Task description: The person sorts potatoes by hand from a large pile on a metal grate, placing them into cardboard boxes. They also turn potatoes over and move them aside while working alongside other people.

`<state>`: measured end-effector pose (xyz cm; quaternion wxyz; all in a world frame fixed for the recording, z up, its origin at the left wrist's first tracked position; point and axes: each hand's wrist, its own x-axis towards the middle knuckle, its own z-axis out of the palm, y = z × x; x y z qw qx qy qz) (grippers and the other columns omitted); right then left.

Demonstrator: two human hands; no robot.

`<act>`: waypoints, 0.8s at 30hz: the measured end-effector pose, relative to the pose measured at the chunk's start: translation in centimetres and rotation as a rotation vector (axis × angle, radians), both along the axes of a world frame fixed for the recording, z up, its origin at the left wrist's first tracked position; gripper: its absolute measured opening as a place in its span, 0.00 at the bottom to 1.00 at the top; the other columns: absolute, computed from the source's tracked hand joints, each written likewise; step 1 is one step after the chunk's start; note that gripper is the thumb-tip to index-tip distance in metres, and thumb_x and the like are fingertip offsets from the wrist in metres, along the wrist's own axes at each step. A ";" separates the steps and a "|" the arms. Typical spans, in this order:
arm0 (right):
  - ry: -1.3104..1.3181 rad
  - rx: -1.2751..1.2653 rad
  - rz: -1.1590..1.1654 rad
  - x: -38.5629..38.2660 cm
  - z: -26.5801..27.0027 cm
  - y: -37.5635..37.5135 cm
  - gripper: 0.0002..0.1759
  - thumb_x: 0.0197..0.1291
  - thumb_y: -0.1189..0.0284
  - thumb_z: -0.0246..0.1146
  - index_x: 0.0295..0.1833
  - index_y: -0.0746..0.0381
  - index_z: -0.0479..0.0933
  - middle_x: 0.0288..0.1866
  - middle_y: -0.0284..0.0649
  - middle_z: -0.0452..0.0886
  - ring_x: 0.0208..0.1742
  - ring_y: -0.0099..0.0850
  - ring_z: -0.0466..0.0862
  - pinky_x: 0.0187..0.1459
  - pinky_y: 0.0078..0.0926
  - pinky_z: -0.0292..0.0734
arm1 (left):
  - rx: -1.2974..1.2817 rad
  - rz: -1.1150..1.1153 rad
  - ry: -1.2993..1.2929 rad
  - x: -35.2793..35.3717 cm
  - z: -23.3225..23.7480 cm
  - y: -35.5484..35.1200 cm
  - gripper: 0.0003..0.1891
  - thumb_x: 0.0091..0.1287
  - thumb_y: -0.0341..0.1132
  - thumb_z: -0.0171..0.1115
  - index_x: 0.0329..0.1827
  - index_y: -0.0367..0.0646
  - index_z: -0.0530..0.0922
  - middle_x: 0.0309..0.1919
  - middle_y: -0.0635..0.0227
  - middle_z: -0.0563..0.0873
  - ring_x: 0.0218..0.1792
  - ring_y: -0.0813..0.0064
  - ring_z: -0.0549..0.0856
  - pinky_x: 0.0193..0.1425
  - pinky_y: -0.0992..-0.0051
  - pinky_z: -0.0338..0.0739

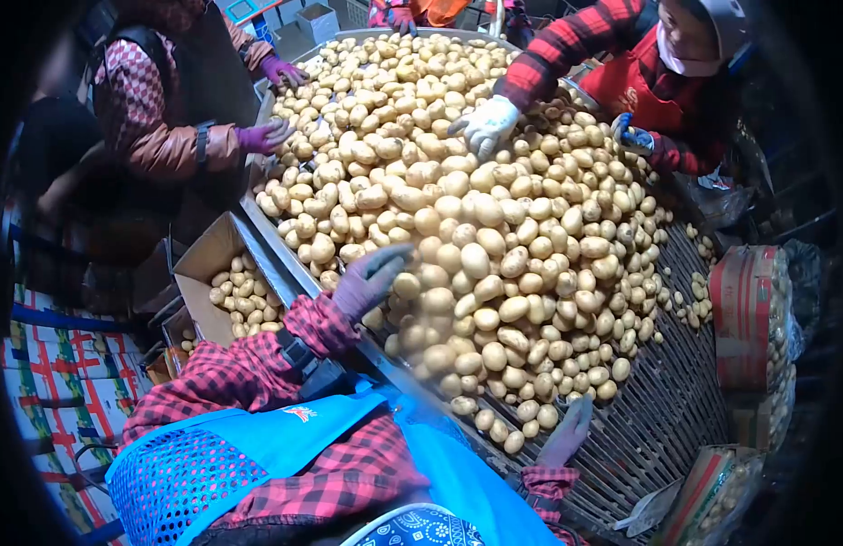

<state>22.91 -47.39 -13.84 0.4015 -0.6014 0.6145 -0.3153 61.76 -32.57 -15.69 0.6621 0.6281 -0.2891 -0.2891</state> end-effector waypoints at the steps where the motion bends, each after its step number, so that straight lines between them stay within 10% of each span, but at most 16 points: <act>1: -0.075 -0.027 0.061 1.9 1.2 -0.2 0.27 0.76 0.66 0.47 0.71 0.75 0.60 0.71 0.53 0.66 0.71 0.39 0.67 0.72 0.34 0.60 | 0.040 0.044 -0.031 1.5 -0.1 0.3 0.16 0.71 0.32 0.57 0.60 0.38 0.78 0.49 0.63 0.85 0.50 0.77 0.82 0.58 0.77 0.76; 6: -0.133 -0.165 0.397 13.2 5.0 -2.3 0.26 0.72 0.68 0.51 0.68 0.73 0.65 0.70 0.51 0.68 0.71 0.38 0.67 0.71 0.34 0.60 | 0.021 0.221 -0.118 7.2 -0.5 0.4 0.20 0.67 0.33 0.62 0.62 0.40 0.76 0.54 0.58 0.83 0.54 0.70 0.82 0.59 0.72 0.76; 9: -0.036 -0.323 0.560 20.3 5.4 -2.4 0.25 0.67 0.71 0.57 0.66 0.70 0.68 0.67 0.51 0.70 0.69 0.41 0.69 0.70 0.37 0.62 | 0.179 0.222 -0.699 8.9 0.3 -0.4 0.27 0.60 0.36 0.66 0.64 0.43 0.73 0.56 0.52 0.79 0.57 0.52 0.78 0.64 0.59 0.72; 24: 0.546 -0.805 1.016 26.1 2.4 -5.7 0.28 0.57 0.57 0.65 0.61 0.58 0.76 0.68 0.46 0.69 0.66 0.50 0.68 0.68 0.51 0.60 | 0.566 0.117 -1.366 17.7 0.3 -16.2 0.19 0.55 0.34 0.64 0.52 0.52 0.79 0.50 0.66 0.82 0.49 0.60 0.81 0.53 0.61 0.77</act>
